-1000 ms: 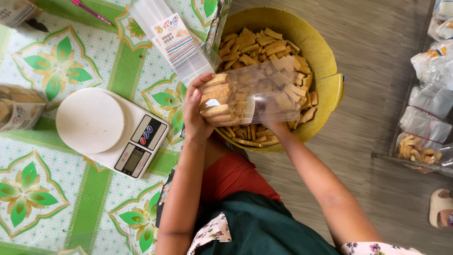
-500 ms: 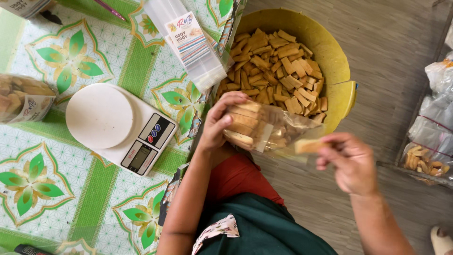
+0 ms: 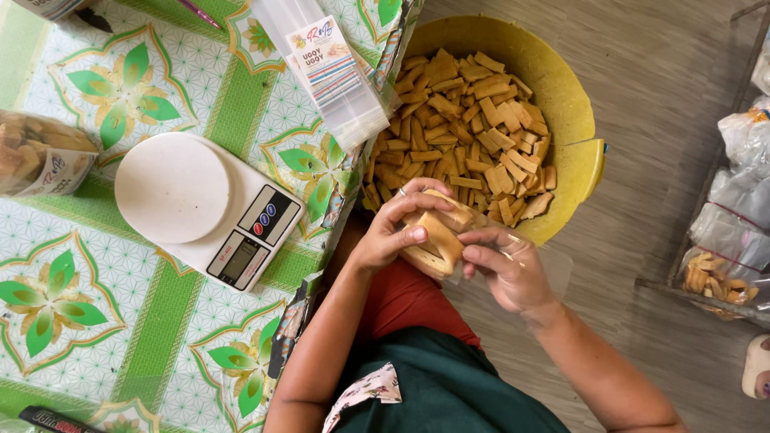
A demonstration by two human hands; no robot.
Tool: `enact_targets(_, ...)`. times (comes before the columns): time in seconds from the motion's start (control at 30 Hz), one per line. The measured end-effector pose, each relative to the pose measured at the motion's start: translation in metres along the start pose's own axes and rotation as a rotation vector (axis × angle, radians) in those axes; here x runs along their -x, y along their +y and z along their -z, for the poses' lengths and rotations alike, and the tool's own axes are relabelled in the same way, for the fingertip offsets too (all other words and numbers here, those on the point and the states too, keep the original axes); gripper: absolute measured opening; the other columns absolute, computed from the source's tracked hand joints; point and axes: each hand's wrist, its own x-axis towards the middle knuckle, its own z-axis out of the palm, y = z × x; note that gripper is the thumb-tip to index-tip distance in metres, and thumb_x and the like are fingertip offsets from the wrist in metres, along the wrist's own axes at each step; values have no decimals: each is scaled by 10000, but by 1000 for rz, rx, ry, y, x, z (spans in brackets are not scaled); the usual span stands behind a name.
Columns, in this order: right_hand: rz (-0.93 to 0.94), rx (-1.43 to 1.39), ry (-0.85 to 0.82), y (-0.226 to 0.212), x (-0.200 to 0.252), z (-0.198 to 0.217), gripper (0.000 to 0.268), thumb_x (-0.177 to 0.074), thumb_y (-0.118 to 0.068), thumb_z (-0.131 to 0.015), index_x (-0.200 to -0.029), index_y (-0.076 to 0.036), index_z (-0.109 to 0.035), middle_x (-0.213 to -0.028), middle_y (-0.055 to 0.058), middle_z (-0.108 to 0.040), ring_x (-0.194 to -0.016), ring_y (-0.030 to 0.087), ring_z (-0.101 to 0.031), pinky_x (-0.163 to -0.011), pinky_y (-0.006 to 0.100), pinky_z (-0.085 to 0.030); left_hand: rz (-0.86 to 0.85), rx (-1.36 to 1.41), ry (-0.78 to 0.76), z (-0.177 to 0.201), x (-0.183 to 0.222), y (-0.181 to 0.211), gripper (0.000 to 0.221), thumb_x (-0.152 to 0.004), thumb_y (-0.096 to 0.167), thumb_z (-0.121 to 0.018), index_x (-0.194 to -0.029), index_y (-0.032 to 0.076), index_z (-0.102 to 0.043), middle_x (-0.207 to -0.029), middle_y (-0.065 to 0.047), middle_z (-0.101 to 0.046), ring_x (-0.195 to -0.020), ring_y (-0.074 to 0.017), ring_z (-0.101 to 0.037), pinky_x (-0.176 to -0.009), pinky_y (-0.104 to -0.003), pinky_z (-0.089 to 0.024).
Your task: The person picks up several rectangular biscuits from a yellow bucket and arranges them inside a clear plastic bag by hand, then places the filled bag onto a digital scale. They continue to fill multiple bags with the biscuits, carefully positioning the items before weighing them.
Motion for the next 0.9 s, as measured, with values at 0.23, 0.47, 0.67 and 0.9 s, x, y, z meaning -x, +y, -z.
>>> enact_targets(0.23,40,-58,-10,4,-3,-16,182,-856,-8,-767,-1001,-80,-685,-889,44,-706,-772,129,-689,-708,270,-595,13,-20,37,-6,6,-4,500,-946,457,-712,-1252,61,-704,-1433,-146,-524,-1386,-289,-501,-1216,-425,-385)
enact_targets(0.47,10,252,-23,29,-8,-10,181,-1031,-177,-603,-970,-38,-703,-710,22,-641,-527,86,-597,-463,207,-516,51,-76,39,-6,17,-8,446,-939,417,-702,-1168,35,-724,-1422,-163,-532,-1370,-294,-506,-1215,-426,-375)
enact_targets(0.67,-157,366,-663,-61,-28,51,215,-1023,-113,-612,-1182,-9,-712,-970,151,-770,-767,208,-764,-692,335,-667,27,301,383,3,32,-17,378,-935,304,-690,-1123,-23,-683,-1418,-171,-476,-1333,-310,-517,-1134,-459,-463)
enact_targets(0.9,488,1751,58,46,-184,162,323,-906,-351,-738,-1081,-81,-760,-934,156,-761,-711,228,-660,-606,397,-554,-17,433,578,24,28,-21,439,-922,309,-659,-1213,-17,-616,-1490,-194,-465,-1332,-324,-541,-1147,-458,-454)
